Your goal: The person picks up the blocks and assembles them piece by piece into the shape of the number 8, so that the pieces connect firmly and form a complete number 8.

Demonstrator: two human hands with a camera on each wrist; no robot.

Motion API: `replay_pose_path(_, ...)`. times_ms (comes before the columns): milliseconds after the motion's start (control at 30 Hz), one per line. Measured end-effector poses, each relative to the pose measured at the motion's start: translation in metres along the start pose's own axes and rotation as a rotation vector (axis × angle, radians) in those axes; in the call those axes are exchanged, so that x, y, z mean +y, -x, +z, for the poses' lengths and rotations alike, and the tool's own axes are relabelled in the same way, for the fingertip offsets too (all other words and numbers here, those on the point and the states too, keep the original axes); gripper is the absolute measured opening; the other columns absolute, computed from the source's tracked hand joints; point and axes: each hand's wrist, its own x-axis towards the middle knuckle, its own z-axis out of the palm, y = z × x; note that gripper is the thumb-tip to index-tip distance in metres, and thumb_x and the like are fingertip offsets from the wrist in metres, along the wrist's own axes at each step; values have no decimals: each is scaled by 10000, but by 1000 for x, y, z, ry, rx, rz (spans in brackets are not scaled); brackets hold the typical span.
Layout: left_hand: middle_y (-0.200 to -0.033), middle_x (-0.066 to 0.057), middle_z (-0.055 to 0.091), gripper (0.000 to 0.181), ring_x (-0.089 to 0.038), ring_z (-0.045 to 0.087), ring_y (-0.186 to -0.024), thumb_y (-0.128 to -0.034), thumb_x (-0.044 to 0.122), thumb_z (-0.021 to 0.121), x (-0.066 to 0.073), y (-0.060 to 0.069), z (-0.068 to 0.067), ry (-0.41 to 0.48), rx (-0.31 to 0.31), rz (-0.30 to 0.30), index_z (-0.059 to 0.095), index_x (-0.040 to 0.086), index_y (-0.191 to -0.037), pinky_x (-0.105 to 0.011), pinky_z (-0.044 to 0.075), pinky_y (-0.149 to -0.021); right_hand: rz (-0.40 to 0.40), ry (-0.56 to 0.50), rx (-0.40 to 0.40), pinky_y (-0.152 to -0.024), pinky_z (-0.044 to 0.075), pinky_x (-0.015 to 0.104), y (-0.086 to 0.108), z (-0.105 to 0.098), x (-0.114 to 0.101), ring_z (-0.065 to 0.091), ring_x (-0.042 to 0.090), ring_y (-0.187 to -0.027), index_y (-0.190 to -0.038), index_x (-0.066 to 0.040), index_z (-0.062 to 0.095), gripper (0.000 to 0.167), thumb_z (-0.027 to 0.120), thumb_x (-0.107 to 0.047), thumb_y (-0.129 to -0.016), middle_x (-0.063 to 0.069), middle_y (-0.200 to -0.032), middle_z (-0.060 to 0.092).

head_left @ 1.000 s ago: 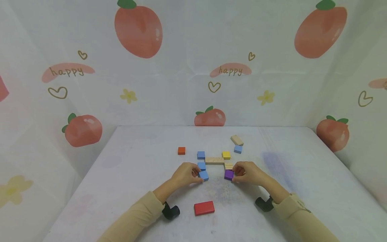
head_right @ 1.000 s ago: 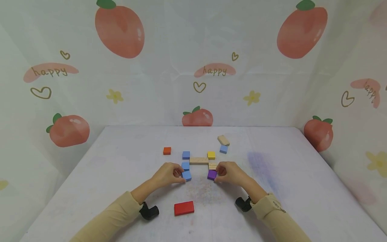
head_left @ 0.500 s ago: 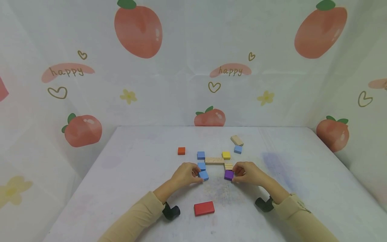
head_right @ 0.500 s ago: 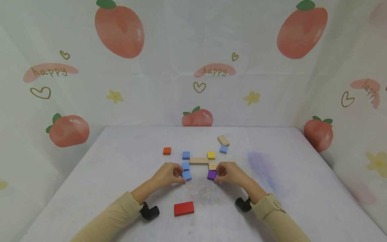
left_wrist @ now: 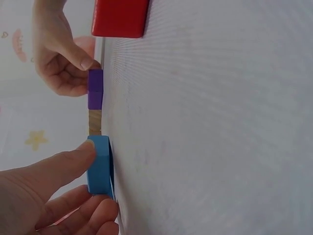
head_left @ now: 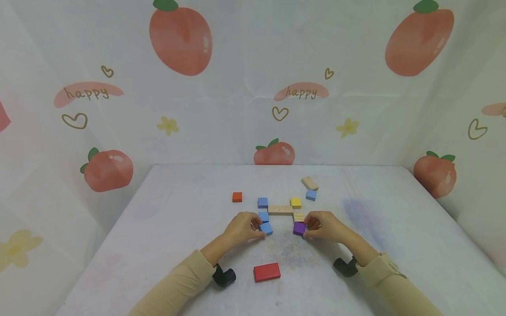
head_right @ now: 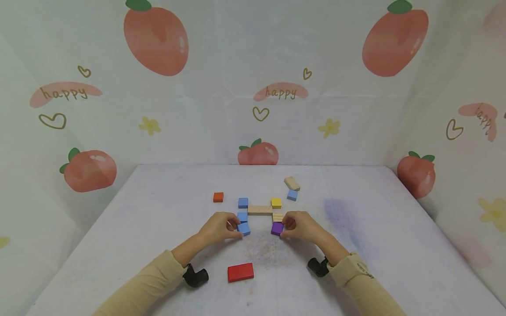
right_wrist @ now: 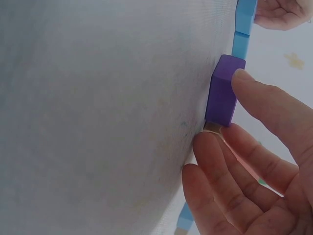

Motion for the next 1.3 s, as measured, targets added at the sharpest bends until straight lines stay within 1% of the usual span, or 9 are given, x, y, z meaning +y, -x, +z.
replay_pose_path(233,-816,-45,662,291,-107,569,-737,-730,208,790,2,0,0,-8,4,-19,666,35,-929,-190,461,-650,-7,0,-1,-690,523,244,0,-1,0,607,111,-777,-945,-28,608,263,751,-158,-766,44,-859,652)
replay_pose_path(967,-816,-63,681,282,-117,587,-735,-726,191,792,3,-1,0,-21,14,-13,664,30,-919,-203,474,-653,-10,-13,-9,-704,537,270,1,-2,-3,622,133,-794,-939,-17,606,259,746,-157,-772,60,-866,651)
replay_pose_path(1300,-805,-60,681,268,-118,593,-731,-723,182,793,3,-1,0,-16,19,-13,661,34,-903,-210,473,-651,-27,-7,-6,-690,520,239,0,-2,0,612,118,-785,-945,-18,607,261,744,-161,-774,57,-866,654)
